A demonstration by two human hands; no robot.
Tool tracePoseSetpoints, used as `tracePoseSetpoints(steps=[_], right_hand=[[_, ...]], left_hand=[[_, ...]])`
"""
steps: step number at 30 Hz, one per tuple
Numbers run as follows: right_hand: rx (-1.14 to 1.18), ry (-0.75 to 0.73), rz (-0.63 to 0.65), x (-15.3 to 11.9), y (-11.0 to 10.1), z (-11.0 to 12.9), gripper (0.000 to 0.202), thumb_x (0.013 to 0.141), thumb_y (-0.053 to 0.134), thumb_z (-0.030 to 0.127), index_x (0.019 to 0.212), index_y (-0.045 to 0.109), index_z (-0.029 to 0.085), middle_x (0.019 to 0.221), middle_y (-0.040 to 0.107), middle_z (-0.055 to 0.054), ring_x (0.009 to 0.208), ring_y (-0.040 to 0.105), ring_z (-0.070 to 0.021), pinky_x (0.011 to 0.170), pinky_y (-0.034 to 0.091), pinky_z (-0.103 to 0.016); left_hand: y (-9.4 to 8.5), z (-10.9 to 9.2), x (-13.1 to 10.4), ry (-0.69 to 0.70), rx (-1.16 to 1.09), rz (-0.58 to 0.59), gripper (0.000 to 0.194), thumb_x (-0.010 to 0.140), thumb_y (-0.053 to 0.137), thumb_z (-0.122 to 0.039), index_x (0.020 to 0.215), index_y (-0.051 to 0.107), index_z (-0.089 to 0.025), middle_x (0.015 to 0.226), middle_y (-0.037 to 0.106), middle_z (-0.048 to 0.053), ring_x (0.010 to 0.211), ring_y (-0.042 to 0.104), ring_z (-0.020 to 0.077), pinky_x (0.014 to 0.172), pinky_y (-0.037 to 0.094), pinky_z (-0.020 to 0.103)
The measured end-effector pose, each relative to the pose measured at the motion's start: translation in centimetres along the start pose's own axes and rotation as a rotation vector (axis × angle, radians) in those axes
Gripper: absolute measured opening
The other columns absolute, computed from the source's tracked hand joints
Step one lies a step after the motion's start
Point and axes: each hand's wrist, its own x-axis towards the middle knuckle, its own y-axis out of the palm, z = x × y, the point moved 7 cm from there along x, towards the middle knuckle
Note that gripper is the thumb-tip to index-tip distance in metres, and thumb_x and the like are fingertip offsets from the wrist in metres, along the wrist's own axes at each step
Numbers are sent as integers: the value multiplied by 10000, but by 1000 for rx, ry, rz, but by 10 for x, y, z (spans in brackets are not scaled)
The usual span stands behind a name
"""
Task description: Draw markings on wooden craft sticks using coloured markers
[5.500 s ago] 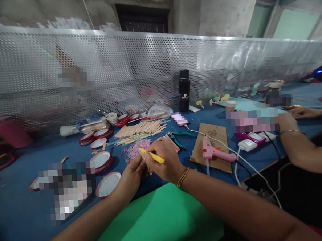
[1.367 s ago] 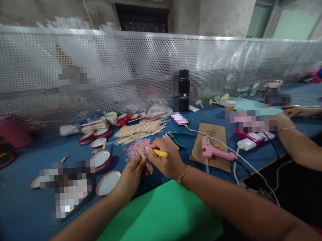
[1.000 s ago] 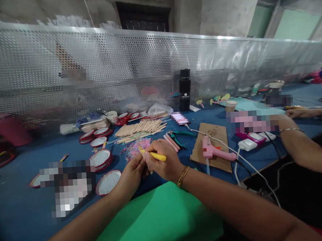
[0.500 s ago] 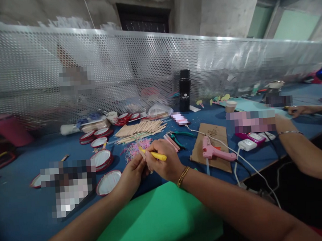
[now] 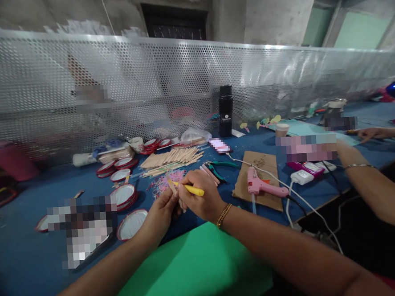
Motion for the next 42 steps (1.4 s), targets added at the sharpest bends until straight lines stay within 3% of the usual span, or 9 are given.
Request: tracePoseSetpoints(steps=[5, 13, 19, 27, 37, 42], right_hand=[[19, -46, 32, -1, 3, 8, 131, 874, 537, 247, 755, 577, 208, 684, 619, 0, 697, 558, -158, 708, 422, -294], [-50, 12, 3, 2, 0, -6, 151, 871, 538, 235, 724, 563, 206, 679, 607, 0, 666, 550, -150, 667, 413, -282], [18, -83, 7, 0, -1, 7, 51, 835, 557, 213, 818, 604, 206, 731, 635, -11, 700, 569, -163, 697, 431, -303], [38, 19, 15, -1, 1, 3, 42, 820, 574, 220, 789, 547, 207, 716, 611, -4, 699, 563, -162, 667, 430, -294], [-14, -8, -49, -1, -2, -1, 100, 841, 565, 248, 757, 530, 207, 707, 576, 3, 703, 547, -158, 679, 420, -295], [17, -5, 12, -1, 1, 1, 105, 859, 555, 263, 769, 546, 210, 716, 599, 0, 699, 554, -156, 668, 427, -289]], left_hand=[[0, 1, 0, 0, -7, 4, 361, 840, 551, -502, 660, 563, -189, 531, 512, -44, 466, 414, 91, 449, 299, 209], [-2, 6, 1, -12, -5, -1, 324, 842, 555, -488, 723, 576, -188, 579, 583, -26, 475, 444, 94, 461, 337, 207], [-1, 3, 0, 2, -10, 5, 363, 857, 538, -482, 638, 543, -192, 530, 509, -42, 471, 425, 92, 457, 312, 205], [0, 2, 0, 10, -8, 10, 354, 860, 544, -479, 649, 553, -194, 533, 511, -43, 471, 420, 94, 456, 310, 209], [0, 2, 1, 17, 13, 11, 398, 838, 559, -523, 635, 582, -181, 543, 542, -26, 477, 440, 99, 473, 330, 220], [-1, 3, 1, 9, 6, 4, 398, 834, 556, -539, 645, 566, -189, 537, 527, -33, 477, 431, 102, 471, 319, 224]])
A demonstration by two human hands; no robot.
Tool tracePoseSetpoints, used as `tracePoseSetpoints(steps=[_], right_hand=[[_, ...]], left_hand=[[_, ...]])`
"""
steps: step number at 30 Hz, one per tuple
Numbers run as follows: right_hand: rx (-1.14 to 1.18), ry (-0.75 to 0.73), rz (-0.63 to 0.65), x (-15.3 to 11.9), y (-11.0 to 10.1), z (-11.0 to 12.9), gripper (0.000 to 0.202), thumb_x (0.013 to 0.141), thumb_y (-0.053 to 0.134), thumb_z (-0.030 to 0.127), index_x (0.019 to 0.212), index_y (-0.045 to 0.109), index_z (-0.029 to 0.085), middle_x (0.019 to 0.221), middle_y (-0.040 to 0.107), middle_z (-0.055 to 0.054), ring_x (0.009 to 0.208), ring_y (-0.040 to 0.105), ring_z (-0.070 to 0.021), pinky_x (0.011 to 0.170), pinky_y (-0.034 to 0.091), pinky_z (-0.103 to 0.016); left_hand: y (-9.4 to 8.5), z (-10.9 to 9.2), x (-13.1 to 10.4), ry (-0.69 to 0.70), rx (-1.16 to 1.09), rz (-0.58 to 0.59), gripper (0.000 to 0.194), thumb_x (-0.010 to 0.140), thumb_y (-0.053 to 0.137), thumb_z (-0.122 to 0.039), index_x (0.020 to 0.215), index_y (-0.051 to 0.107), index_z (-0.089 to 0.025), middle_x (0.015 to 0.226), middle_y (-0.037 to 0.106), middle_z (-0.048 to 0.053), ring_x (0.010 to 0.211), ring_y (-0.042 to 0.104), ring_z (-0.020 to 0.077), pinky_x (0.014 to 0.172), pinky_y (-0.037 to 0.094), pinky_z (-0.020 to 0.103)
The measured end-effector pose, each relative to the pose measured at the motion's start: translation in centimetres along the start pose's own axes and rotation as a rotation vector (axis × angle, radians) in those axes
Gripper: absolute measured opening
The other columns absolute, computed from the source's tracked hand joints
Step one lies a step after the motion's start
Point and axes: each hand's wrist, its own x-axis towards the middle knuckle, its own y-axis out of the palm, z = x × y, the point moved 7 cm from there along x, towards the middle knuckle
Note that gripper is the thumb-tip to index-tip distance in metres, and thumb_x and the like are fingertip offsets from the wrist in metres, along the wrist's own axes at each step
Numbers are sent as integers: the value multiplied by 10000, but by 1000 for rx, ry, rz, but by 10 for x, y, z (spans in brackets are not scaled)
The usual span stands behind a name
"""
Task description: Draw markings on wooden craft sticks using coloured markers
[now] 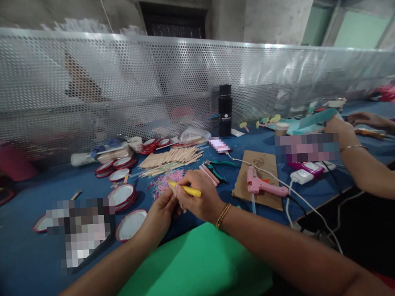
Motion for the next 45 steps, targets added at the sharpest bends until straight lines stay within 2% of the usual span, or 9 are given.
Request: tracePoseSetpoints(steps=[7, 13, 19, 23, 29, 35, 40, 45], right_hand=[[-41, 3, -57, 1, -4, -4, 112, 851, 564, 262, 754, 533, 213, 699, 580, 5, 695, 549, -156, 674, 422, -291], [8, 4, 5, 1, 0, -2, 105, 861, 557, 267, 773, 547, 209, 702, 600, 3, 683, 558, -152, 664, 431, -284], [-16, 9, -60, 1, -5, -5, 99, 850, 570, 259, 764, 548, 215, 693, 591, 8, 682, 559, -152, 657, 431, -280], [12, -6, -7, 1, -1, -1, 93, 859, 563, 261, 778, 558, 214, 717, 608, 1, 701, 568, -154, 672, 438, -284], [-18, 19, -50, 1, -4, -5, 114, 851, 563, 258, 749, 538, 216, 689, 593, 7, 681, 561, -152, 662, 436, -282], [17, 4, -4, 1, -1, -1, 96, 856, 561, 258, 773, 556, 210, 713, 605, 4, 685, 567, -148, 661, 434, -279], [-4, 22, -45, 1, -4, -5, 115, 860, 556, 260, 756, 545, 212, 693, 595, 6, 675, 564, -148, 648, 435, -275], [35, 30, -8, 1, -1, -4, 102, 855, 565, 270, 773, 551, 211, 705, 606, 2, 665, 569, -147, 635, 442, -273]], left_hand=[[1, -2, 0, -1, -3, 12, 387, 842, 557, -519, 650, 579, -184, 552, 556, -28, 479, 435, 98, 471, 322, 217], [0, 1, 0, 4, -6, 12, 388, 855, 547, -512, 652, 570, -183, 545, 528, -33, 488, 426, 99, 478, 317, 216], [0, 2, -1, -9, -1, 17, 381, 854, 546, -509, 664, 579, -181, 557, 551, -25, 480, 426, 97, 469, 308, 214], [0, 0, -1, -5, 2, 8, 381, 851, 546, -507, 649, 566, -185, 536, 527, -34, 477, 423, 99, 476, 313, 219], [1, -1, -1, -15, 0, 15, 369, 835, 559, -519, 671, 571, -188, 562, 560, -27, 475, 429, 100, 471, 312, 221], [0, 0, 0, -3, 6, 8, 396, 841, 548, -530, 644, 568, -188, 541, 532, -31, 483, 431, 105, 475, 314, 225], [1, 1, 0, 1, 9, 15, 395, 844, 554, -525, 643, 579, -185, 557, 550, -25, 475, 427, 101, 469, 320, 223], [0, 0, 0, 14, 14, 10, 383, 855, 547, -509, 651, 579, -186, 540, 532, -30, 479, 432, 103, 473, 318, 222]])
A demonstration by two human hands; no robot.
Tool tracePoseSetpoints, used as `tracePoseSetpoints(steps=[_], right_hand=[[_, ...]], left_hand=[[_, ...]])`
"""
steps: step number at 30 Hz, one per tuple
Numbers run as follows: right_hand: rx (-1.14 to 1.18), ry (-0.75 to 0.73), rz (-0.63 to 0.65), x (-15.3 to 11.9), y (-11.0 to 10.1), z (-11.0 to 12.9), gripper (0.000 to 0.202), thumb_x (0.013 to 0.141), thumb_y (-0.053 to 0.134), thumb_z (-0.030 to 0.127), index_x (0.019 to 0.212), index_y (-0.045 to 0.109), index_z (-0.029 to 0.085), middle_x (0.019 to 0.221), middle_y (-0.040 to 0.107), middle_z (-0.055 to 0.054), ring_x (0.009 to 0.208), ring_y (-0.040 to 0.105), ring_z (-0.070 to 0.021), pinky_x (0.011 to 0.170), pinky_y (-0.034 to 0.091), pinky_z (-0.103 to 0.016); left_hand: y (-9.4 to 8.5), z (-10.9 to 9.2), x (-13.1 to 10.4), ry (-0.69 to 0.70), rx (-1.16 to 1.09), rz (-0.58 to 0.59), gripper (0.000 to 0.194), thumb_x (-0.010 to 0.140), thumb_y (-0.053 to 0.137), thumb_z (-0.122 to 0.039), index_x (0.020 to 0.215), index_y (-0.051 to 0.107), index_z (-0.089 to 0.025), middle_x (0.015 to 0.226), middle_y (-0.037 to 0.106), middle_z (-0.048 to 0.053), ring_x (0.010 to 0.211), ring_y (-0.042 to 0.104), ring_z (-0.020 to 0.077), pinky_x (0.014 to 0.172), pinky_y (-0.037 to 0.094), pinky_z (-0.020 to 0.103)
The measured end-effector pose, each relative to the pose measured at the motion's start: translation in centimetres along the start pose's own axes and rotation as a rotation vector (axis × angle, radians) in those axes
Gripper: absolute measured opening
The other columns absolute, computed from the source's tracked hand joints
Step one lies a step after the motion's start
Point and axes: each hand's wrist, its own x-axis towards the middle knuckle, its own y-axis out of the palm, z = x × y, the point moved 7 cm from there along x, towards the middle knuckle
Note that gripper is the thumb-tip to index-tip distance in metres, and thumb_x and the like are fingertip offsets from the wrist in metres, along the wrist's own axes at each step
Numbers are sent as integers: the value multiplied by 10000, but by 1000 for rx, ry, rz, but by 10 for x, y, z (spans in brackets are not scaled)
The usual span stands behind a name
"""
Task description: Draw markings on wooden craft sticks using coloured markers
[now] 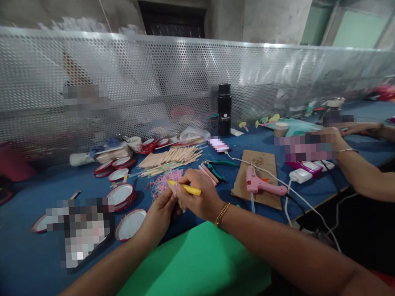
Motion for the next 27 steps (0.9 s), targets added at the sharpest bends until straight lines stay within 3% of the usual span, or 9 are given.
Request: tracePoseSetpoints(steps=[27], right_hand=[[30, -21, -7, -1, 1, 3, 95, 853, 569, 259, 776, 550, 206, 708, 597, 2, 652, 562, -143, 631, 432, -268]], left_hand=[[2, -1, 0, 4, 11, 12, 366, 857, 536, -498, 672, 555, -183, 542, 519, -40, 479, 431, 99, 472, 319, 218]])
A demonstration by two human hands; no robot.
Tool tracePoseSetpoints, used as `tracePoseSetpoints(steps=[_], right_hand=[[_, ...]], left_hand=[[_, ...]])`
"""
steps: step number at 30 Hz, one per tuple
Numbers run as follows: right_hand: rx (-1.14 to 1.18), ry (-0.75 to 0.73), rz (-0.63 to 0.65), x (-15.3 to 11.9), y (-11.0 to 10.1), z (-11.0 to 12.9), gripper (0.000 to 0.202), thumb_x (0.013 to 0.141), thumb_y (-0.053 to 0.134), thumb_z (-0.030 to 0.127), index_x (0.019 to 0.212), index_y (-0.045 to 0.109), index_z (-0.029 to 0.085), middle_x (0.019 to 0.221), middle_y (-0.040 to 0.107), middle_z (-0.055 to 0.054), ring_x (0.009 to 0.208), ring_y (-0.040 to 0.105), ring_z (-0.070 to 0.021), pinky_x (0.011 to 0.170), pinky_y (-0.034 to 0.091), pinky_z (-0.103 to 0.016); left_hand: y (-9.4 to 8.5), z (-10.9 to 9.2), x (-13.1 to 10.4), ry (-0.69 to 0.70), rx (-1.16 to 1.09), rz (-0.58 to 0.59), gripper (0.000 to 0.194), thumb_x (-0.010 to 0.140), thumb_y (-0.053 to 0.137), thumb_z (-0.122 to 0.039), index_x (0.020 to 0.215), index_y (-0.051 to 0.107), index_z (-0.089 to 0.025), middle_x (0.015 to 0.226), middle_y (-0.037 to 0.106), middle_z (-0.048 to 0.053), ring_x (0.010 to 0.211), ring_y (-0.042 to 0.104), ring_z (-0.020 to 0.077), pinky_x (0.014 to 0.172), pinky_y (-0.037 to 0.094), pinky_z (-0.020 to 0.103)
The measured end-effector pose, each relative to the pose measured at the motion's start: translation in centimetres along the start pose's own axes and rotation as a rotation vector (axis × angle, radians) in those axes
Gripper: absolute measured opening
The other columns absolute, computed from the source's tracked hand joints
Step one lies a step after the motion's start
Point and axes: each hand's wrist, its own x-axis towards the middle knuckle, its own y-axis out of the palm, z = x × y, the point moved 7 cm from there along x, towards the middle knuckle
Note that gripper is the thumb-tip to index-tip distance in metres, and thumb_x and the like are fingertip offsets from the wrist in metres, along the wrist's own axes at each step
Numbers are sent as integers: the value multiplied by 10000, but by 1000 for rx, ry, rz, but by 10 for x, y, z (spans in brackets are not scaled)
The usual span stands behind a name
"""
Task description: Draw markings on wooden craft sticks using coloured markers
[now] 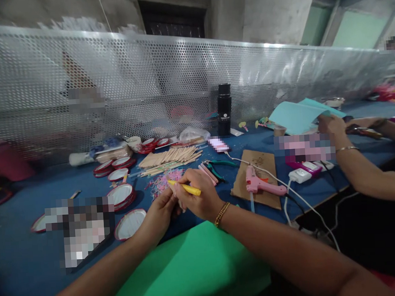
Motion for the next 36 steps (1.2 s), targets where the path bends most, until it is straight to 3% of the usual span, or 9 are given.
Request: tracePoseSetpoints(steps=[15, 24, 31, 36], right_hand=[[-74, 10, -41, 1, -5, -8, 112, 866, 541, 251, 762, 541, 207, 699, 597, 5, 676, 561, -146, 661, 431, -274], [-39, 32, 21, -1, 1, -1, 119, 863, 556, 263, 760, 551, 203, 698, 596, 4, 658, 557, -142, 646, 423, -273], [-78, 23, -39, 0, -5, -6, 121, 862, 545, 255, 750, 534, 210, 692, 585, 8, 664, 549, -143, 648, 420, -273], [-51, 3, 15, 0, 0, -2, 122, 860, 554, 268, 756, 545, 206, 693, 599, 6, 673, 558, -147, 653, 421, -276]], left_hand=[[-2, 3, 1, 4, 3, 3, 349, 879, 529, -455, 674, 589, -180, 571, 560, -24, 486, 449, 99, 469, 339, 210], [-1, 1, 0, 4, -11, -3, 354, 873, 529, -475, 668, 566, -189, 544, 515, -42, 480, 436, 97, 464, 331, 211], [-1, 2, 0, -1, -7, -2, 364, 871, 532, -477, 667, 588, -182, 573, 559, -23, 490, 452, 97, 465, 338, 208], [-2, 1, 0, 0, -8, -5, 377, 866, 538, -493, 654, 575, -184, 545, 525, -34, 481, 438, 95, 461, 326, 208]])
